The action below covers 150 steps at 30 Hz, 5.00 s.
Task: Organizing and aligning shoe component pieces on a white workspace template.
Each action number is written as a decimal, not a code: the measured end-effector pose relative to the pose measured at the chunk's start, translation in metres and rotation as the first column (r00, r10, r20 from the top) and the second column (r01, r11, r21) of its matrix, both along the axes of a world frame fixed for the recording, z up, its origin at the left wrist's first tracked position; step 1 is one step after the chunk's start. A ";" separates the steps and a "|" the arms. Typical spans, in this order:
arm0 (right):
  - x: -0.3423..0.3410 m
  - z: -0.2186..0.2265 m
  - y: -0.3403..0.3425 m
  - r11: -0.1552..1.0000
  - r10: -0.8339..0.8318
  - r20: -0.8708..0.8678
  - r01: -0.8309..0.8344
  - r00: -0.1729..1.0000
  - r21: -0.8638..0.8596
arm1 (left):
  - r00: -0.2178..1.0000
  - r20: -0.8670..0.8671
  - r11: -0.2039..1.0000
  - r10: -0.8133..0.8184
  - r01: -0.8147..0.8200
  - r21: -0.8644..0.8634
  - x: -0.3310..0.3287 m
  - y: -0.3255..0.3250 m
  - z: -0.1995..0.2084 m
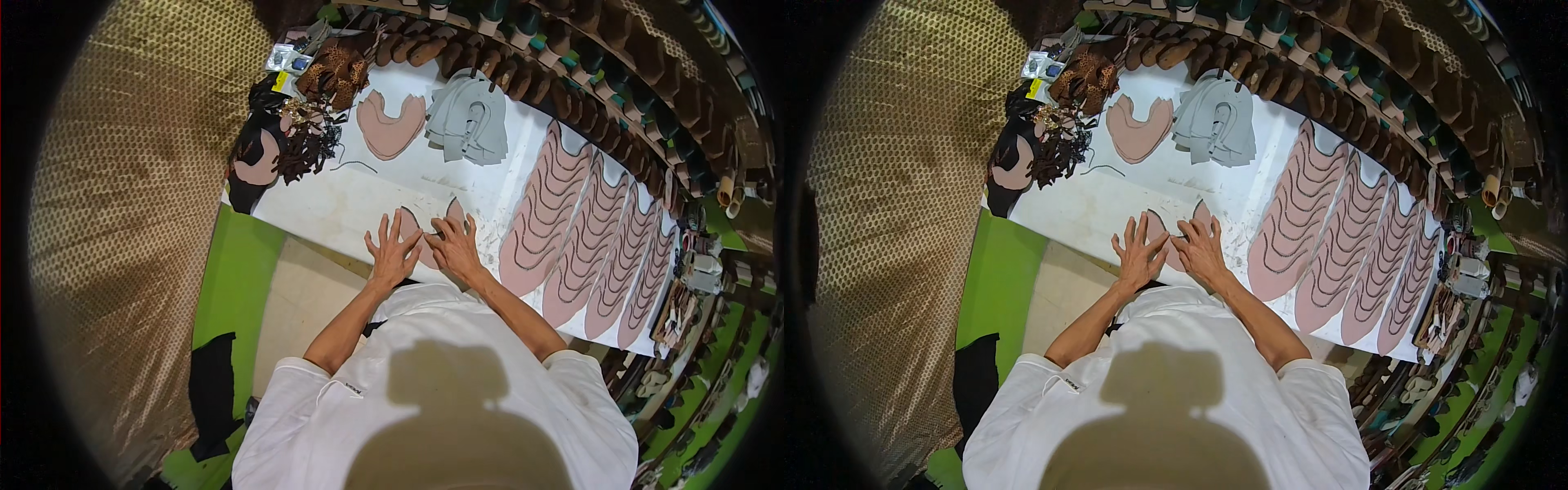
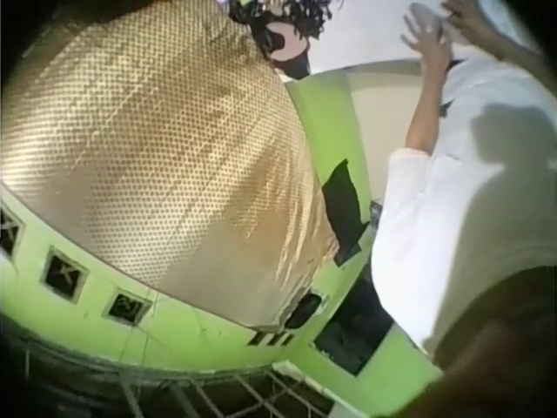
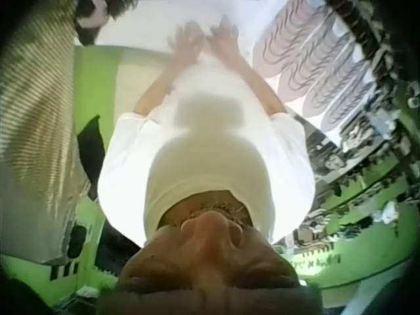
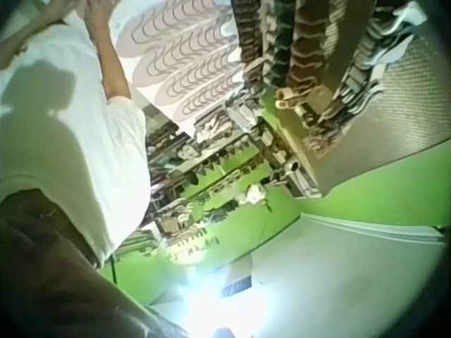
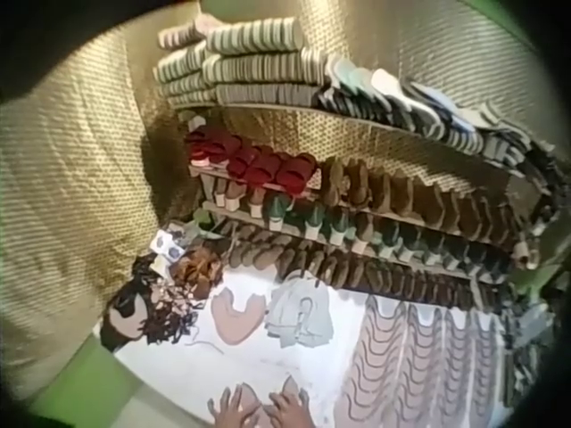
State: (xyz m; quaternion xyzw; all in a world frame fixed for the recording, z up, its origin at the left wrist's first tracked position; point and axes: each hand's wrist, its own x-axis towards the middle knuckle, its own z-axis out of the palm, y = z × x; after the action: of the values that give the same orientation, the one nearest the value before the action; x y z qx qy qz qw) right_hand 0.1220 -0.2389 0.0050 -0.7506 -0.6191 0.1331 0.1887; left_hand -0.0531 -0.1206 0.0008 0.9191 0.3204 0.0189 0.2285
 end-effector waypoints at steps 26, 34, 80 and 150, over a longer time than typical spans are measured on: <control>0.013 0.000 -0.024 0.838 -0.541 -0.036 0.542 0.840 0.068 | 0.878 -0.001 0.866 0.479 -0.473 -0.161 0.016 -0.004 -0.002; 0.009 0.013 -0.015 0.767 -0.601 -0.204 0.629 0.773 0.125 | 0.795 0.076 0.787 0.601 -0.573 -0.230 0.014 -0.004 -0.011; 0.031 -0.005 -0.251 0.311 -0.934 -0.145 0.944 0.325 0.113 | 0.979 -0.026 0.951 0.205 -0.205 -0.234 0.133 -0.155 -0.016; 0.096 0.045 0.299 0.988 -0.155 0.249 0.147 0.956 0.050 | 0.975 0.148 0.985 -0.168 0.163 0.049 0.056 0.251 -0.019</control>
State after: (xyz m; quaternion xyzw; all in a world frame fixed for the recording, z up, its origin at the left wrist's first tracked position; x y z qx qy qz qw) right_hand 0.2177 0.0601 0.0498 -0.8036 -0.5808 0.0122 0.1295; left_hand 0.0027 0.1307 -0.0178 0.9425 0.2242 0.0753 0.2359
